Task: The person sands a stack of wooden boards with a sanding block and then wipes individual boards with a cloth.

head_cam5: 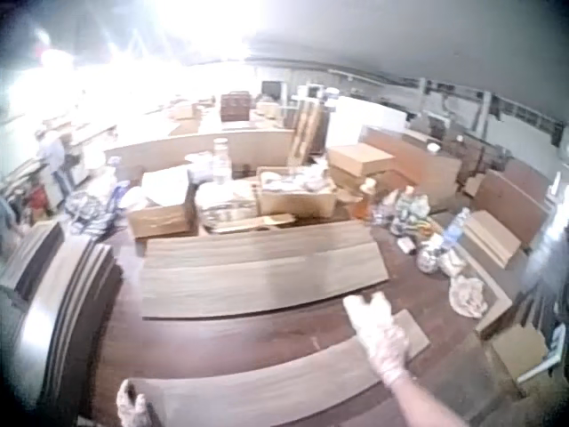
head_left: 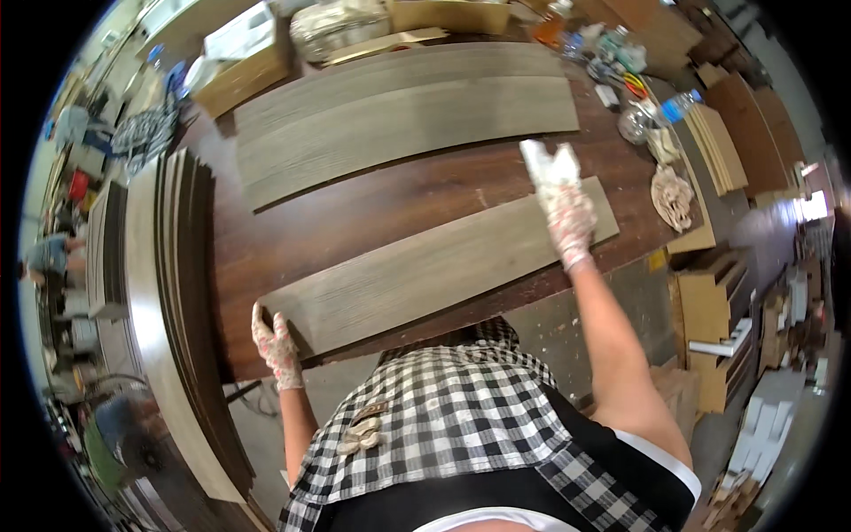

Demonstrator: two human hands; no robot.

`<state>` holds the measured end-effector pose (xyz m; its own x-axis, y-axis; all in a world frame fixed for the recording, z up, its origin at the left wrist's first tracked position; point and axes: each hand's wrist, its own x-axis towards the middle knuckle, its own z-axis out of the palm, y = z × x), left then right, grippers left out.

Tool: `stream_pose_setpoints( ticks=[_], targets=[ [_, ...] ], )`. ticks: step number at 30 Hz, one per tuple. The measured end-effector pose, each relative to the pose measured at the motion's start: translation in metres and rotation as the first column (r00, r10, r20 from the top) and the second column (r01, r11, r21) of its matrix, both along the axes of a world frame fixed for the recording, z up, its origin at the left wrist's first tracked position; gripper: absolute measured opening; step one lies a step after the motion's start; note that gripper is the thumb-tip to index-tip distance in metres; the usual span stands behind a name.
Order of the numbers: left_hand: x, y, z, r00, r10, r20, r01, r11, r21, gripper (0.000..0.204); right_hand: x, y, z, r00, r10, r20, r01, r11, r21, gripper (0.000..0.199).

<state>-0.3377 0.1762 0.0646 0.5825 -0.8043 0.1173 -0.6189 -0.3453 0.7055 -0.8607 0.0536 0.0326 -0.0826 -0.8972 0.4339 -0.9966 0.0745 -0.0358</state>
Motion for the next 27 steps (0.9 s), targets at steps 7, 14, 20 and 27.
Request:
stream_pose_setpoints(
  ticks=[7,14,20,27],
  targets=[
    [0.018,-0.004,-0.003,0.875,0.031,-0.483,-0.077,0.994,-0.077,0.04,-0.12,-0.015,-0.041,0.949,-0.231,0.214,0.238,0.971,-0.007,0.038],
    [0.027,-0.02,0.056,0.834,0.004,-0.551,-0.165,0.956,-0.243,0.036,-0.126,-0.035,-0.012,0.442,-0.203,0.874,0.223,0.968,0.112,0.021],
    [0.109,-0.013,0.062,0.859,0.029,-0.511,-0.189,0.945,-0.265,0.037,-0.098,-0.004,0.045,-0.359,0.391,0.847,0.52,0.838,-0.166,0.02],
    [0.084,0.016,0.033,0.948,-0.303,-0.1,0.289,0.948,-0.131,0.035,-0.093,0.03,0.041,-0.422,0.437,0.794,0.572,0.808,-0.14,0.025]
  ],
)
